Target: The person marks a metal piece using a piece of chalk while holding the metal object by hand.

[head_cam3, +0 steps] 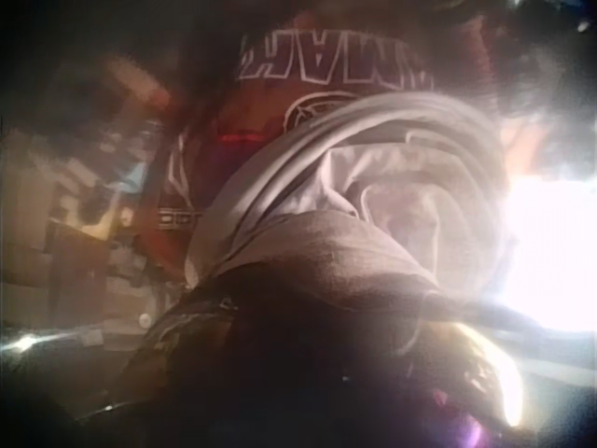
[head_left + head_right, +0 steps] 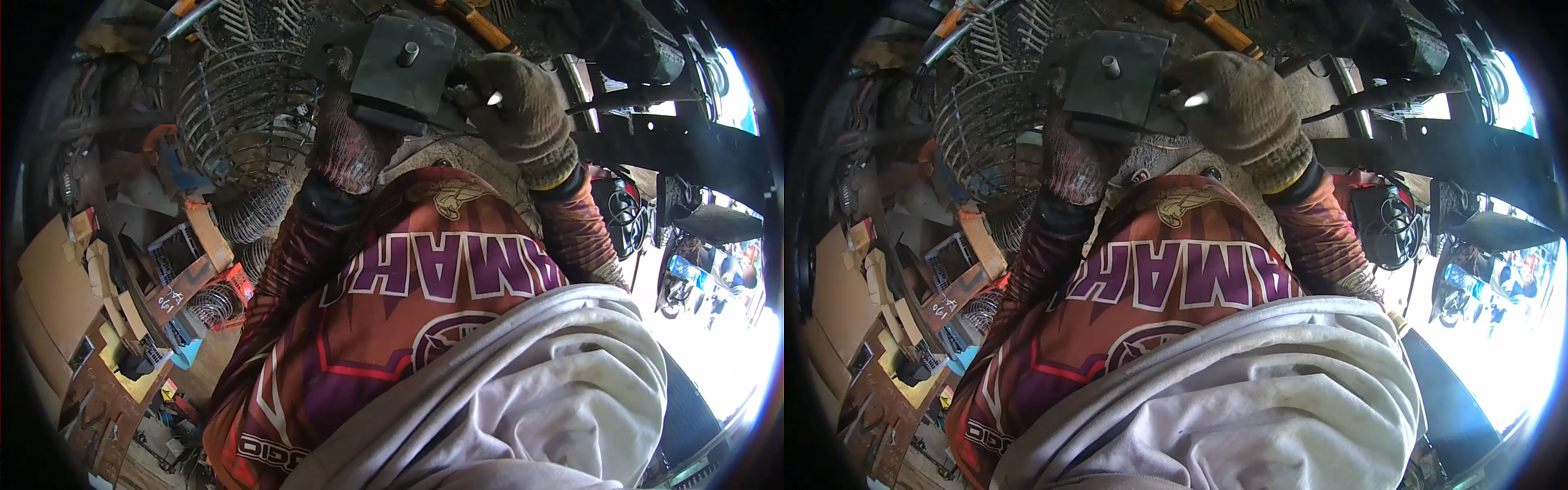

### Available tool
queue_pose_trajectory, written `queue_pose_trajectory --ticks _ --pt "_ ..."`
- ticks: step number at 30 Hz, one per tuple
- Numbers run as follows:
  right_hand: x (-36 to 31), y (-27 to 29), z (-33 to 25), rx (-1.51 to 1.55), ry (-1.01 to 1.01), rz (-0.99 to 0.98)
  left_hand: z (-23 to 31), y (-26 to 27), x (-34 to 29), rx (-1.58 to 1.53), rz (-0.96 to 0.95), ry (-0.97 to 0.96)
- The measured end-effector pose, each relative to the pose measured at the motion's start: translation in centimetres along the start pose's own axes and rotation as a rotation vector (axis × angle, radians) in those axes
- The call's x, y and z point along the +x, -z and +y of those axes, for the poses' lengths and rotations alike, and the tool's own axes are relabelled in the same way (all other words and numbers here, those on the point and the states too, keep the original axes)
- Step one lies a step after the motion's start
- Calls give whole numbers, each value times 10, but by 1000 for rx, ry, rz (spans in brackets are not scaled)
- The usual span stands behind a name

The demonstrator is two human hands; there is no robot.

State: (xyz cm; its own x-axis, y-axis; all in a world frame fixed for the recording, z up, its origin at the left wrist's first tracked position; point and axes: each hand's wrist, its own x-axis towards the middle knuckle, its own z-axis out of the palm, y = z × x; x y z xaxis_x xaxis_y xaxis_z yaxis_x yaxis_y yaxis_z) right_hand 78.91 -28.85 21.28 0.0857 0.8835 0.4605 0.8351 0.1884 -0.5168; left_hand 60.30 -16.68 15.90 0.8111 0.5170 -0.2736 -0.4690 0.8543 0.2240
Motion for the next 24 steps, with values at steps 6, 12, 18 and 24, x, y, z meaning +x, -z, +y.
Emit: queue_pose_trajectory --ticks 6,12,18,24 --pt "1 5 -3 -43 48 -39 0 7 4 -65 -91 12" --pt "-10 4 13 252 -117 200 7 23 5 -258 -202 128" --pt "-46 -22 36 1014 -802 65 7 15 -12 1790 -172 -446" --pt "-39 -27 17 1208 -746 207 14 29 -16 2691 -133 -661"
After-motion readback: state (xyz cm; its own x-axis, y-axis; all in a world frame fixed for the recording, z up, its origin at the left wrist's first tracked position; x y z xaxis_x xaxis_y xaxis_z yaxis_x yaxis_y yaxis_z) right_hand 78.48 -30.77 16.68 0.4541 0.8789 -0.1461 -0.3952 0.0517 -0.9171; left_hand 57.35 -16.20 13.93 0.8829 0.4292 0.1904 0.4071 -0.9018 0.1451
